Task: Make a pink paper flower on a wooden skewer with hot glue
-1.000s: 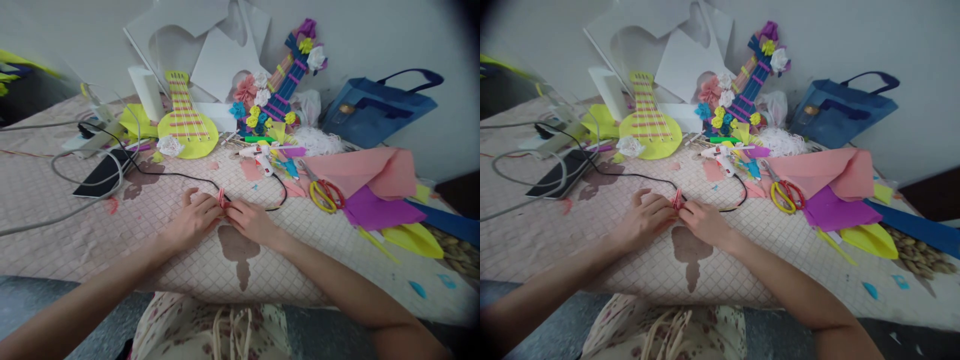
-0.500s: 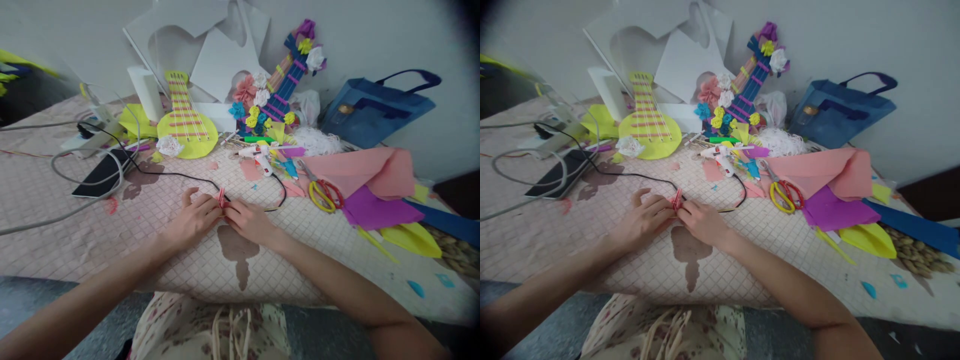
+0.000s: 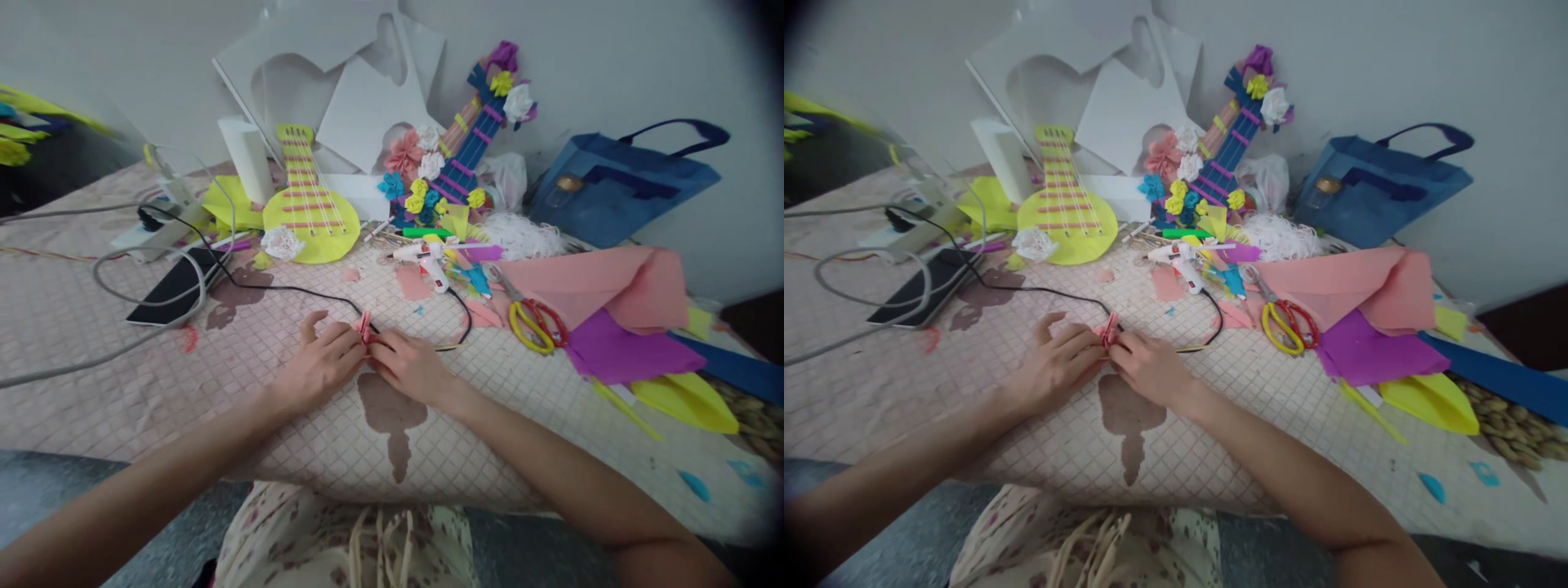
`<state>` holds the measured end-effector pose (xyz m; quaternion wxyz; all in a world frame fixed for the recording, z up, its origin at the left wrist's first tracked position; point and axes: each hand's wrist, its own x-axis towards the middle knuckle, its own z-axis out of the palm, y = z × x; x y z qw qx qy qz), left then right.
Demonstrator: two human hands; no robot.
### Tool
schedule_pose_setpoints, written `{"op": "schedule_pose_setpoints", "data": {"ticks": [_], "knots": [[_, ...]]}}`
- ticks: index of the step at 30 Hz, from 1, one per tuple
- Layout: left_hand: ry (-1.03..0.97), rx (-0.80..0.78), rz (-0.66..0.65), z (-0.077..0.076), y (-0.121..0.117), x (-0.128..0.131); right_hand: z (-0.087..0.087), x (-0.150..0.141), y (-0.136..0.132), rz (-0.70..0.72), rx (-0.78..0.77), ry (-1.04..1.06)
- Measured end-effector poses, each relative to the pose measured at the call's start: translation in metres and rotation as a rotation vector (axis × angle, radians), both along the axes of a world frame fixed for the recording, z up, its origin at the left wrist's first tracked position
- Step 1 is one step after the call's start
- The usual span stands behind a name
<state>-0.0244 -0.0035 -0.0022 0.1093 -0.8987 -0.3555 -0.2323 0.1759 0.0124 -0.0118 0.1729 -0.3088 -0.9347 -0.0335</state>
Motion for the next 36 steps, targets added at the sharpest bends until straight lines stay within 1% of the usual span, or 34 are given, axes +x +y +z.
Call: {"op": "schedule_pose_setpoints", "data": {"ticks": [9,17,25,36], "knots": [[-0.027,0.009,0.006,0.0022,-0.0008,0.0018,0.0012,0.0000,-0.0019,0.004,-0.042,0.049],[-0.048,-0.033,0.019,0.0002,0.0010,-0.0013,0.0026,0.0004,-0.0021,-0.042,-0.054,0.059],[-0.065,-0.043,0.017,-0.0022,0.0016,-0.0018,0.0018,0.0000,-0.0008,-0.021,-0.056,0.069],[-0.107,-0.059,0.026,0.0016,-0.0006,-0.0010,0.0001,0.0013,-0.0005,-0.012,-0.081,0.084]]}}
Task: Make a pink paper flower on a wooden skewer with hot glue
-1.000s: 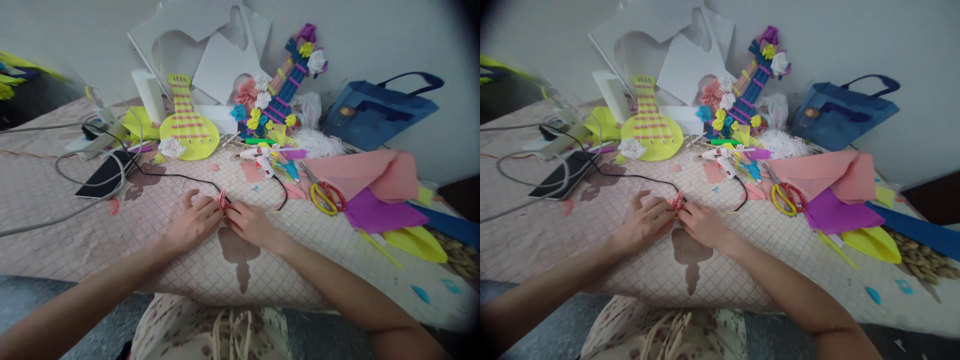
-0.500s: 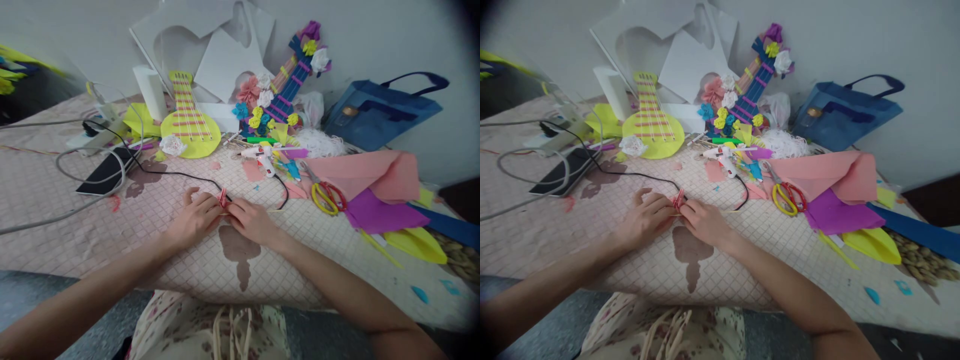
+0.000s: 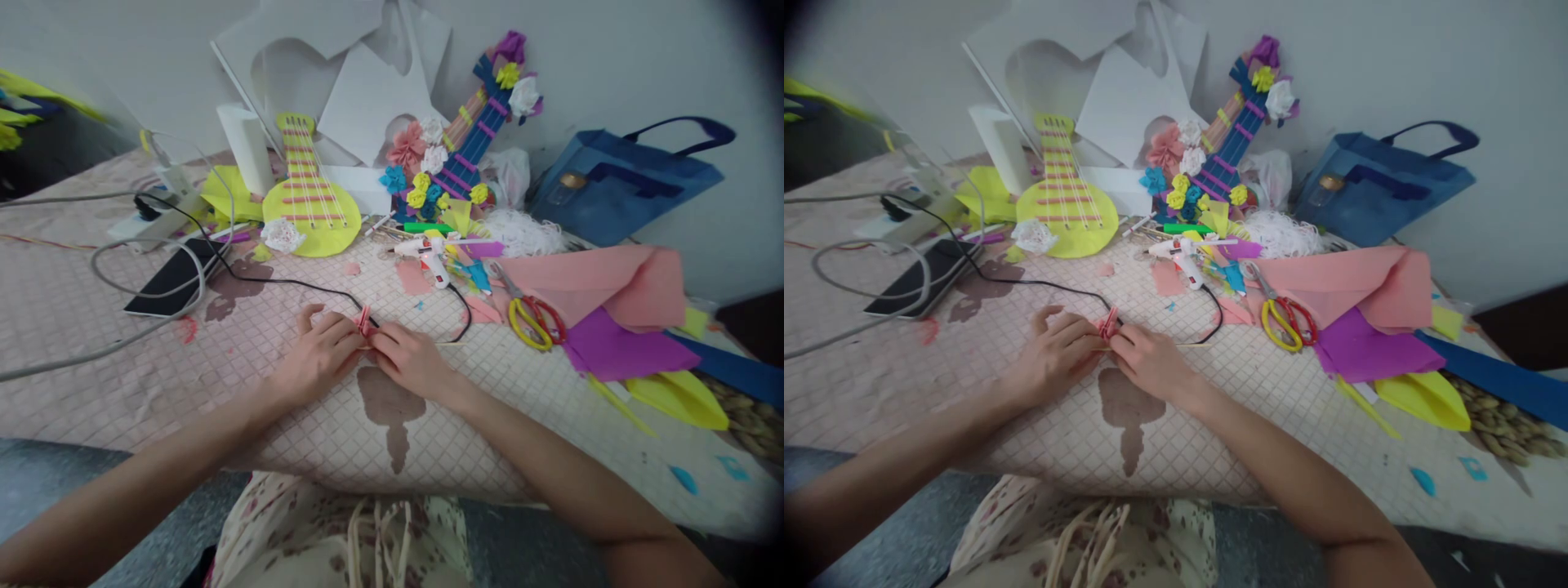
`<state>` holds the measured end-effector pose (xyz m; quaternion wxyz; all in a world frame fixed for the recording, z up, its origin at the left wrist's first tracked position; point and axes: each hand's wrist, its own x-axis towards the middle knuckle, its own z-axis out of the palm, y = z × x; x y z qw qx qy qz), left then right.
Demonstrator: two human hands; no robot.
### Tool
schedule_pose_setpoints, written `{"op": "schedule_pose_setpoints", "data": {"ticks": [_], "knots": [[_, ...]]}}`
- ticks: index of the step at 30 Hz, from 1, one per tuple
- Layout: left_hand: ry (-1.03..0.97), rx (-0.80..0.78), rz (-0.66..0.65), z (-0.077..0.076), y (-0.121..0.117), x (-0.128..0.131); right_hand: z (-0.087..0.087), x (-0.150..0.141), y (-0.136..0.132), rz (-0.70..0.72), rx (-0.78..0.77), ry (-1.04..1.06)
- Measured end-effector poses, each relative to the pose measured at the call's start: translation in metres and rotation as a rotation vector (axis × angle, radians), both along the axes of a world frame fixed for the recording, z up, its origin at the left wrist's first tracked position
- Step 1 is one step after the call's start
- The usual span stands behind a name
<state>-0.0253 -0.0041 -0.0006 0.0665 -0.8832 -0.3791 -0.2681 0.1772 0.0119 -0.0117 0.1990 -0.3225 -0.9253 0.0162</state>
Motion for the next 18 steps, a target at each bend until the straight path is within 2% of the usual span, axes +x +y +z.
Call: {"op": "schedule_pose_setpoints", "data": {"ticks": [18], "knots": [[-0.024,-0.029,-0.002,0.0025,-0.0006,0.0000,0.0026,-0.0005,-0.0011,-0.007,-0.011,-0.006]]}}
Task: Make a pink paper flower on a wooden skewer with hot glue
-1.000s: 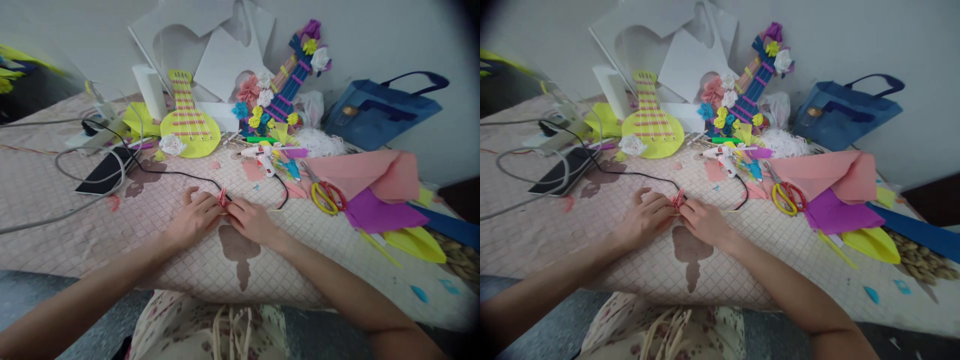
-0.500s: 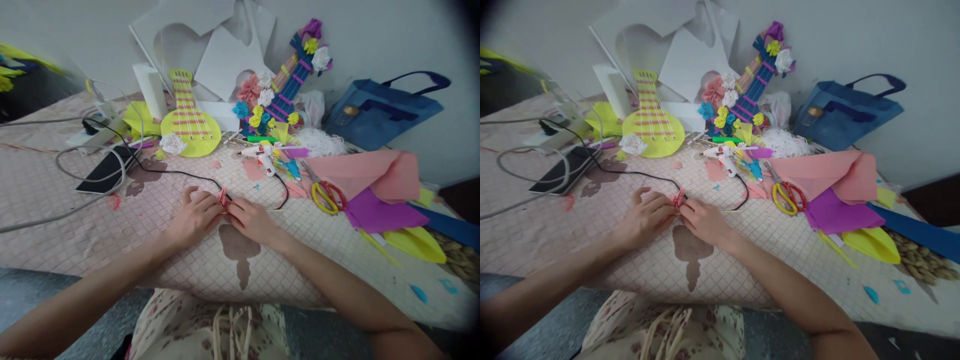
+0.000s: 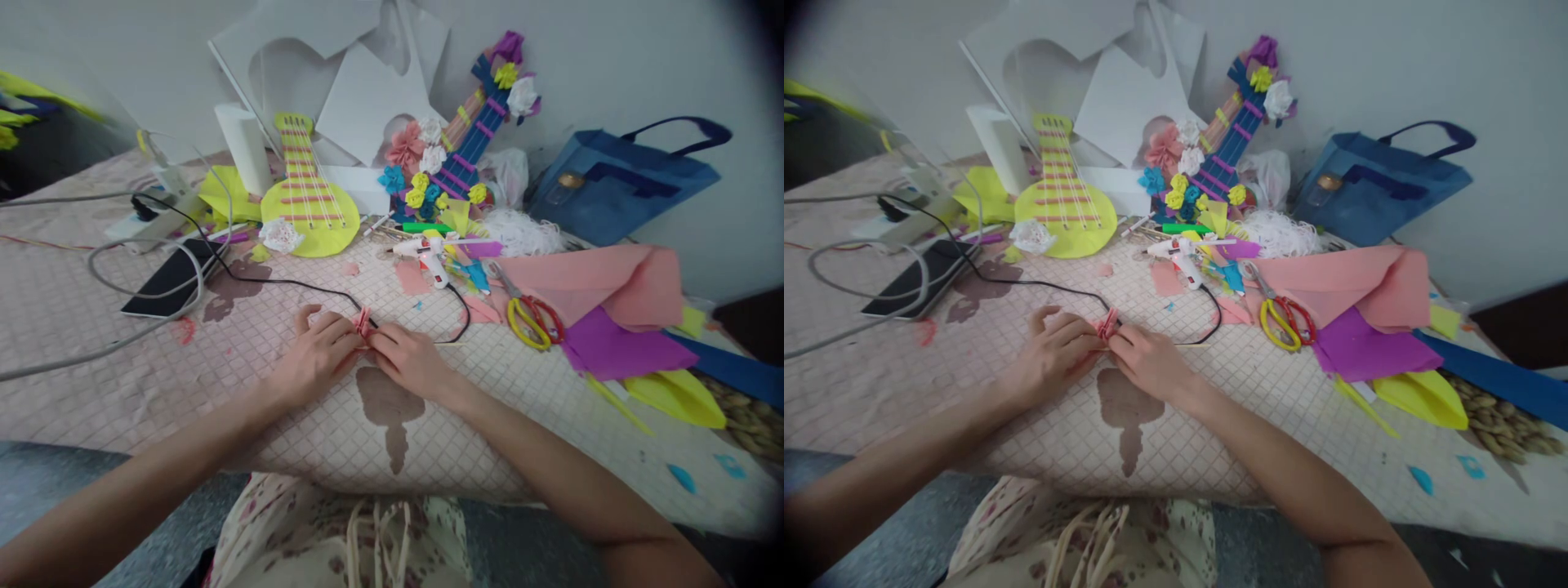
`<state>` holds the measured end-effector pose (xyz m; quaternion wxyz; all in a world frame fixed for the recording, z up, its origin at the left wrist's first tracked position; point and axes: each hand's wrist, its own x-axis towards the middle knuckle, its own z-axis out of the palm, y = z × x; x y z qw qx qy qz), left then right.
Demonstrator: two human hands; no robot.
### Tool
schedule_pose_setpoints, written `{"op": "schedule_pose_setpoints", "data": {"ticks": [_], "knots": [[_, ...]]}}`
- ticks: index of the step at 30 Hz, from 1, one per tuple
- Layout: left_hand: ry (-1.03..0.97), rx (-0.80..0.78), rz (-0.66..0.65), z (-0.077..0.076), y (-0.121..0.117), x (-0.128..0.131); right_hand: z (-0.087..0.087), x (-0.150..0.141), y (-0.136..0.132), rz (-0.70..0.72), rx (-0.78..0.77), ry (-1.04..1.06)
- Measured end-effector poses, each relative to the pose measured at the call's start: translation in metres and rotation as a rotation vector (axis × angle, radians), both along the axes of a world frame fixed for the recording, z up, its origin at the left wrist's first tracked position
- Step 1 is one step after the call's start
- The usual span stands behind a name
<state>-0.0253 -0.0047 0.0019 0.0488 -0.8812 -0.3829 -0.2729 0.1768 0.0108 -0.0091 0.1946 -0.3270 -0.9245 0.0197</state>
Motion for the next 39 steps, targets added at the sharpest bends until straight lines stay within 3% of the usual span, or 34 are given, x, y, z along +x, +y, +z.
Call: {"op": "schedule_pose_setpoints", "data": {"ticks": [32,39], "knots": [[0.057,0.051,0.023,-0.0017,-0.0013,0.0011,0.0027,-0.0012,-0.0011,-0.011,0.014,-0.008],[0.055,-0.007,0.023,0.0025,-0.0028,0.0015,0.0000,0.0003,-0.0019,-0.010,-0.003,0.051]]}}
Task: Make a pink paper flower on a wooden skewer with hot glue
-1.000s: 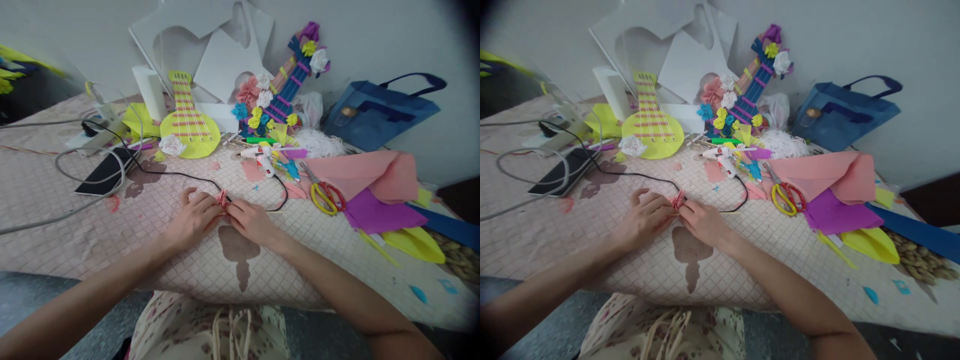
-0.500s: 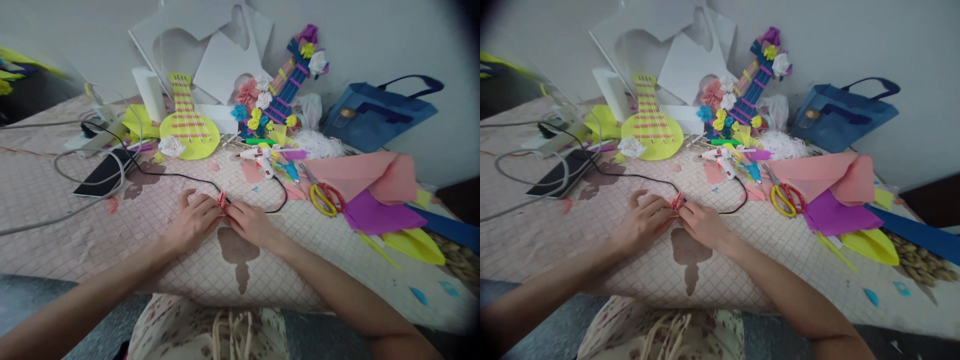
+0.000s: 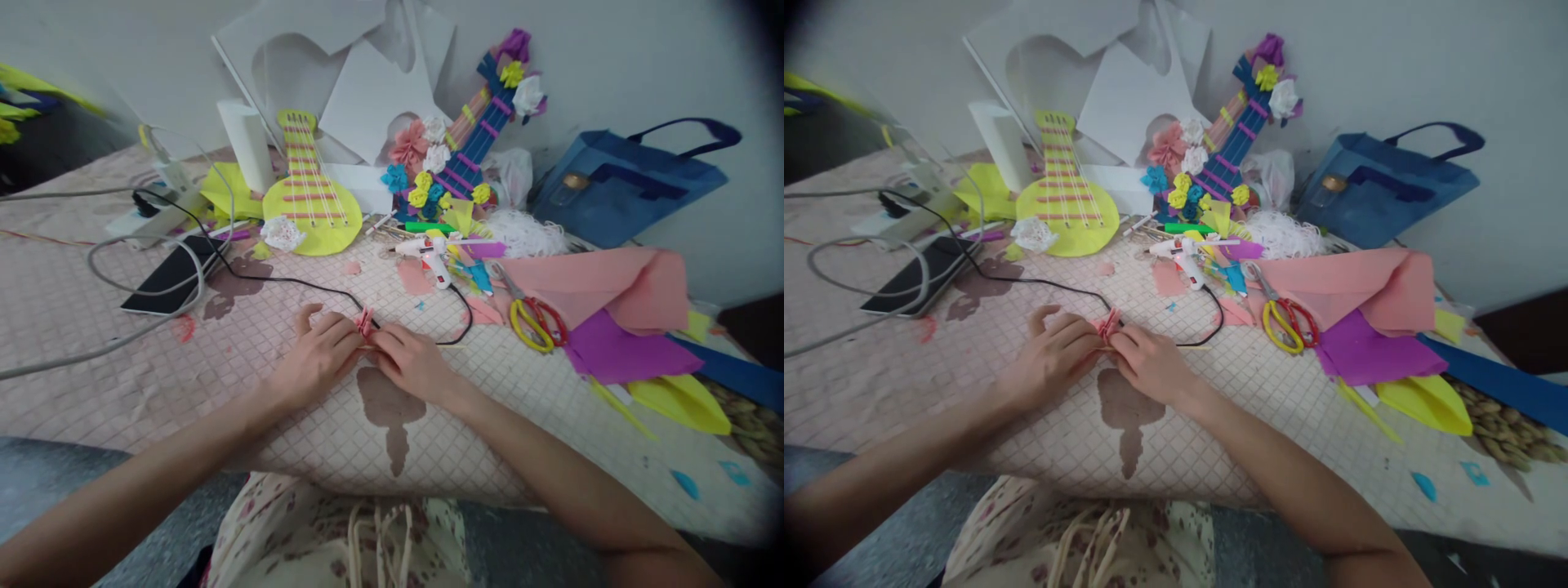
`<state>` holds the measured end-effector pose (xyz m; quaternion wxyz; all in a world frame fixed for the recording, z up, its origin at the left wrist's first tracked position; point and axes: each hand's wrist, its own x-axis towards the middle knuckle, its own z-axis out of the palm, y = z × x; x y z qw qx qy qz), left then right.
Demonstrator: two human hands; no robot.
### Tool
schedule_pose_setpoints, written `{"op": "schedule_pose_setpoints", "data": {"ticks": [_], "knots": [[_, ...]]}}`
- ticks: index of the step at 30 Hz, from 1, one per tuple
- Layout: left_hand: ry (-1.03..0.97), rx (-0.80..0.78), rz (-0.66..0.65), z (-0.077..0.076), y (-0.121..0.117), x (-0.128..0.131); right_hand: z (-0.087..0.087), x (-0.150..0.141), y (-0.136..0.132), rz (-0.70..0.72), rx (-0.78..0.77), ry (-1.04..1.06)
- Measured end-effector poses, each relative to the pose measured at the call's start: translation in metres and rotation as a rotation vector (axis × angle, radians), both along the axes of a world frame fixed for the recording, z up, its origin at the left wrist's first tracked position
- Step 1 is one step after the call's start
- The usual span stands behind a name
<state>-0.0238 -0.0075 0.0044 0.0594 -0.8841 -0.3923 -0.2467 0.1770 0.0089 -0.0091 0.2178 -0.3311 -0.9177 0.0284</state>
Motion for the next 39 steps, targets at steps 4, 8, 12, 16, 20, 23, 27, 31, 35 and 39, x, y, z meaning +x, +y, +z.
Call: {"op": "schedule_pose_setpoints", "data": {"ticks": [4,8,12,16,20,23,27,31,35,39], "knots": [[-0.030,-0.021,-0.001,0.000,0.000,0.000,0.001,-0.001,0.000,-0.001,-0.018,0.029],[-0.032,-0.032,0.001,-0.001,0.000,0.000,0.001,-0.002,0.001,-0.011,-0.007,0.030],[-0.030,-0.038,0.008,-0.001,0.000,-0.001,0.000,-0.003,0.002,-0.014,0.009,0.018],[-0.017,-0.035,0.005,-0.001,0.001,-0.001,-0.001,-0.003,0.002,-0.013,0.029,0.001],[-0.025,-0.018,0.012,-0.001,0.001,0.000,-0.001,-0.004,0.002,-0.014,0.049,-0.011],[-0.036,-0.010,0.009,-0.001,0.000,0.000,-0.001,-0.004,0.001,-0.009,0.065,-0.020],[-0.032,-0.030,0.012,0.000,-0.001,0.000,-0.003,-0.004,0.001,-0.003,0.055,-0.027],[-0.028,-0.070,0.020,0.001,-0.001,0.000,-0.002,-0.002,0.002,0.022,0.038,0.025],[-0.054,-0.092,0.022,0.001,-0.001,-0.001,0.001,0.000,-0.001,0.021,0.100,0.152],[-0.070,-0.111,0.021,0.001,0.000,0.000,-0.001,0.000,-0.010,-0.063,0.090,0.154]]}}
